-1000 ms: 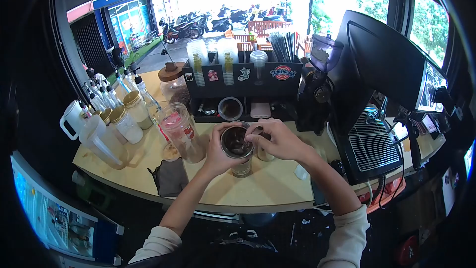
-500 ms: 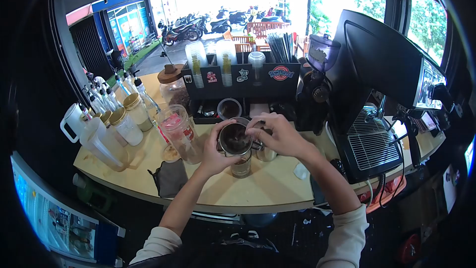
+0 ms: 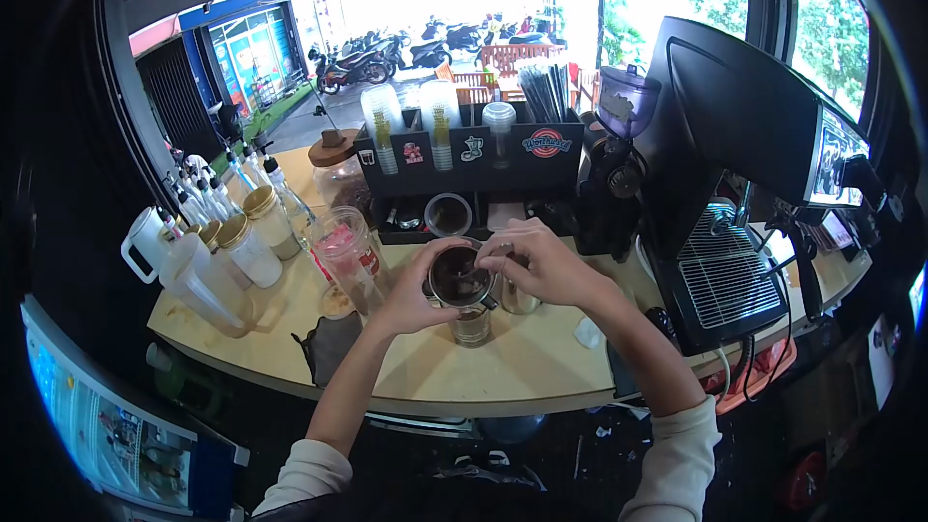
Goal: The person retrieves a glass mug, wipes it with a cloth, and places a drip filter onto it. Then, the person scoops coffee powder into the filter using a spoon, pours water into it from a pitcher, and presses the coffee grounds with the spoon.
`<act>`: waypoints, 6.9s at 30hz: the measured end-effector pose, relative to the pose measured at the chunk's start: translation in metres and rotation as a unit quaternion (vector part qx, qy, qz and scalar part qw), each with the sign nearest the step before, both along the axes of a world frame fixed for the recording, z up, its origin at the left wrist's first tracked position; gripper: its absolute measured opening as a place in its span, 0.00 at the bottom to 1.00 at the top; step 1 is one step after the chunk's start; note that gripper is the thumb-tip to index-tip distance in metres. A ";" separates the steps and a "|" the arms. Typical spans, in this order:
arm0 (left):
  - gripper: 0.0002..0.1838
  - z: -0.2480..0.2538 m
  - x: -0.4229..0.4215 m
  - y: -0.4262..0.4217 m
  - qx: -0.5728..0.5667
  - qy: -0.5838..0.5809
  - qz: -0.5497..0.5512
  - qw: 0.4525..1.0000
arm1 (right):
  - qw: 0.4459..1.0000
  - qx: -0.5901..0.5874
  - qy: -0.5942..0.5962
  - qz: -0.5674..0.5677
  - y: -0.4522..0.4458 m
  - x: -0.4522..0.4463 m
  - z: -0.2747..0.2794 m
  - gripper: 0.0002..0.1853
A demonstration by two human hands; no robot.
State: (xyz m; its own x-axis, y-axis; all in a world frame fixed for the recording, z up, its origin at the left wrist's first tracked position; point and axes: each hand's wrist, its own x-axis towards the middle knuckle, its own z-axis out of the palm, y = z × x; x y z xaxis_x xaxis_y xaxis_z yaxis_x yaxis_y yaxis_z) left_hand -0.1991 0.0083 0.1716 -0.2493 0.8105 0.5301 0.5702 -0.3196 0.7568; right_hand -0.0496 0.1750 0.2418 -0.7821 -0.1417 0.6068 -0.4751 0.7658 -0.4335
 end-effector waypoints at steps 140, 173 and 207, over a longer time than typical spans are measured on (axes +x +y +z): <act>0.45 -0.024 0.028 0.015 0.191 -0.060 0.154 0.968 | 0.952 0.224 0.204 -0.043 -0.047 0.019 -0.039 0.19; 0.47 -0.012 0.029 0.001 0.150 0.063 0.213 0.963 | 0.968 0.172 0.178 -0.041 -0.049 0.017 -0.040 0.17; 0.46 -0.020 0.024 0.002 0.090 0.019 0.136 0.986 | 0.975 0.118 0.169 -0.081 -0.036 0.016 -0.029 0.18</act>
State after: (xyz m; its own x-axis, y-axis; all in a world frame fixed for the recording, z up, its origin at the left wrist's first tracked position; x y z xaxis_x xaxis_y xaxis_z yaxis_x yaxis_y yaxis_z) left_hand -0.1750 0.0100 0.1513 -0.4218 0.6082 0.6725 0.6804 -0.2780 0.6781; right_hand -0.0332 0.1394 0.2124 -0.5676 -0.2006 0.7985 -0.4250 0.9020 -0.0755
